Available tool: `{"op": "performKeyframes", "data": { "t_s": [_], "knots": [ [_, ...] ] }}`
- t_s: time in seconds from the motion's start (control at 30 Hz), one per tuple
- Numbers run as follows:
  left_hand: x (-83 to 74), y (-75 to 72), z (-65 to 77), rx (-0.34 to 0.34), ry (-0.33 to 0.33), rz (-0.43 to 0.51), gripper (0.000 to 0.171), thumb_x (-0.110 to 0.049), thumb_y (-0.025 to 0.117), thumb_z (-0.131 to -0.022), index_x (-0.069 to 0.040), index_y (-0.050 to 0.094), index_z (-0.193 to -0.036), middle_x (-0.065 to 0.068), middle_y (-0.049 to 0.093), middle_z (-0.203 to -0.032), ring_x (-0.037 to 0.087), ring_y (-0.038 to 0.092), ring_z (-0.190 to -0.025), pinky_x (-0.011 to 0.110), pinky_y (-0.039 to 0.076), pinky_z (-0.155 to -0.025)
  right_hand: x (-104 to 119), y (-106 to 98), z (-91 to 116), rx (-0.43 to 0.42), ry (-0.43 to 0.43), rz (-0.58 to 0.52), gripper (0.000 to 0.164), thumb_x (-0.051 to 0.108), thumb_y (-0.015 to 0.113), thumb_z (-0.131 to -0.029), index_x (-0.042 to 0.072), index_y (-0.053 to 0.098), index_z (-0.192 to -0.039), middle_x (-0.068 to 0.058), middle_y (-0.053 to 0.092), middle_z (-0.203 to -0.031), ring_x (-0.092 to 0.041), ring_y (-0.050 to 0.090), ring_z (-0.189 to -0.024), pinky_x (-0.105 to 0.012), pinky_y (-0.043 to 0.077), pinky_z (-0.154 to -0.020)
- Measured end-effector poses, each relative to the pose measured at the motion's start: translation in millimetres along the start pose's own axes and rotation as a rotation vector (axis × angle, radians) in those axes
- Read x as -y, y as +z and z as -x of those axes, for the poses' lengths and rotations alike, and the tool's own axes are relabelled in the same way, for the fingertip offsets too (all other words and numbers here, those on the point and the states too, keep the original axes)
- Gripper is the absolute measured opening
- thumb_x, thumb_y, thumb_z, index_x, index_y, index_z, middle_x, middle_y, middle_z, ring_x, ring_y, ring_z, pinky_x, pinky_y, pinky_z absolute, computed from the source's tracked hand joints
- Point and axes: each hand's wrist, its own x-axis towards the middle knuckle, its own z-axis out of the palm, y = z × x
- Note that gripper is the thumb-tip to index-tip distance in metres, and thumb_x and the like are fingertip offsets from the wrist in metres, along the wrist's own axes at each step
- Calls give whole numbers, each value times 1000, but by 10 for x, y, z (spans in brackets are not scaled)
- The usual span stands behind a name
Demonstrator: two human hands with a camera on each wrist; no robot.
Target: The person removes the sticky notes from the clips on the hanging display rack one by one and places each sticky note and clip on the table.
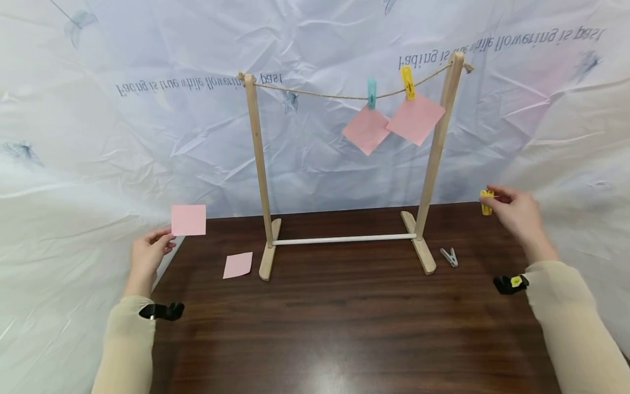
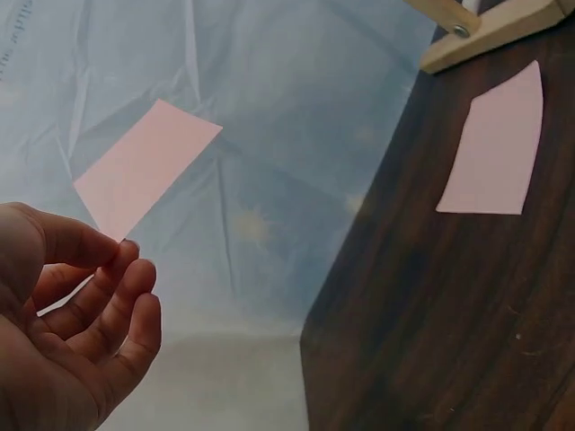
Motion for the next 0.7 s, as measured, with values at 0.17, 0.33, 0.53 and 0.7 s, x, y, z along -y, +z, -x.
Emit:
{"op": "performKeyframes", "data": {
  "t_s": [0.17,0.33,0.53,0.7],
  "knots": [
    [114,38,20,25,-22,-56,40,-14,56,-103,14,55,-132,-19,62,-82,-1,62,-71,12,53,-65,-243,115,-4,59,-19,42,69,47,51,-103,-5,43,-148,-38,52,-132,-50,54,-110,-39,49,-68],
    [255,62,31,66,-32,-103,40,-14,54,-104,15,55,-132,-16,62,-85,-2,62,-72,13,53,-65,-467,262,38,84,-30,94,63,40,52,-105,-10,48,-142,-40,54,-128,-52,57,-105,-46,52,-69],
    [412,102,60,91,-59,-147,38,-10,52,-103,16,54,-131,10,69,-102,-1,62,-71,20,57,-69,-584,383,122,131,-6,155,59,35,53,-105,-13,49,-139,-41,53,-125,-52,57,-100,-50,50,-67],
    [526,123,67,97,-74,-156,36,-7,54,-102,17,56,-128,2,68,-89,3,64,-71,22,57,-67,-661,460,167,190,25,165,61,36,52,-106,-14,46,-141,-41,53,-126,-57,53,-107,-60,50,-73]
  ]
}}
